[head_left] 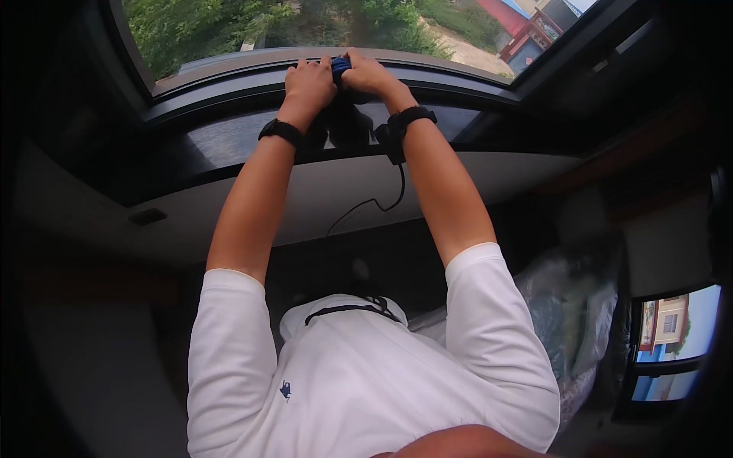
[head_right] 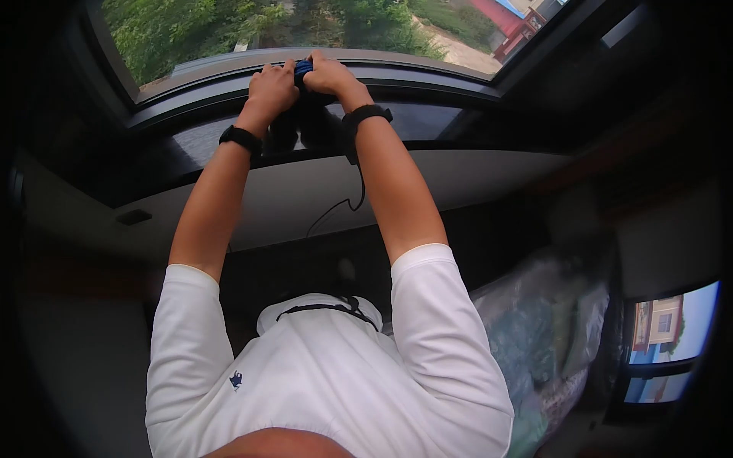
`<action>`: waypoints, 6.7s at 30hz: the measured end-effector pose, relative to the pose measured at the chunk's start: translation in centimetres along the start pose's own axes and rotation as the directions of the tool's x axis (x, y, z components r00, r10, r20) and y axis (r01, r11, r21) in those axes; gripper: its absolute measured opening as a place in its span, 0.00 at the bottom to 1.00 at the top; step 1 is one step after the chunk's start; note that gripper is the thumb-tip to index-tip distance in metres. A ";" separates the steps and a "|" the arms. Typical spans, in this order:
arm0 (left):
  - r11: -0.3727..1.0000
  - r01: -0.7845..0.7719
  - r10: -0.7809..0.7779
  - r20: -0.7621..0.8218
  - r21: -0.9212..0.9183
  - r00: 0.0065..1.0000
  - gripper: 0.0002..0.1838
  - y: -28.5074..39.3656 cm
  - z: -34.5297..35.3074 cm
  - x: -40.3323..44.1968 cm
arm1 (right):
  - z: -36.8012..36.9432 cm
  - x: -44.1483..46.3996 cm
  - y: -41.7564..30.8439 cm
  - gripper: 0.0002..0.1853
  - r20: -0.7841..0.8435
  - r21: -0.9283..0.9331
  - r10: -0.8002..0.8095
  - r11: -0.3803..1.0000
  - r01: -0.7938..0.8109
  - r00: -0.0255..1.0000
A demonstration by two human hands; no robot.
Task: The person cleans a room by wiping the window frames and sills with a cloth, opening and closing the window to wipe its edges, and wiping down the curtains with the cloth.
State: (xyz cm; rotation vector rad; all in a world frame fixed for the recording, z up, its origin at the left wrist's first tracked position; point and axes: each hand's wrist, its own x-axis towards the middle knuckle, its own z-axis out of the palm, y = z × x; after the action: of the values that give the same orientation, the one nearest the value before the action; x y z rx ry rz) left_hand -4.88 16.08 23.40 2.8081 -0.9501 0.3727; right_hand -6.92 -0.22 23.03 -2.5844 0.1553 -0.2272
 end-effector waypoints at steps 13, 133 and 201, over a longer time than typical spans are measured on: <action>0.917 0.296 -0.316 0.031 0.269 0.948 0.20 -4.8 7.2 3.3 | 6.5 3.5 0.2 0.22 0.029 -0.324 -0.460 0.835 0.444 0.887; 0.967 0.225 -0.203 0.164 -0.124 0.965 0.26 -7.8 8.4 -6.1 | 13.5 0.9 1.2 0.20 0.070 -0.160 -0.523 0.834 0.527 0.849; 0.798 -0.300 0.352 0.000 -0.523 0.936 0.43 24.6 16.6 2.9 | -0.7 -18.0 26.0 0.30 -0.335 0.822 0.456 0.569 0.019 0.825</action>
State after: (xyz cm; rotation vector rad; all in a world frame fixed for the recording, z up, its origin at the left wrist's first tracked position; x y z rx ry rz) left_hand -14.73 -8.65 9.92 2.1865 -1.3322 0.0015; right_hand -26.35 -19.88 7.66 -1.4995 0.4684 -0.7211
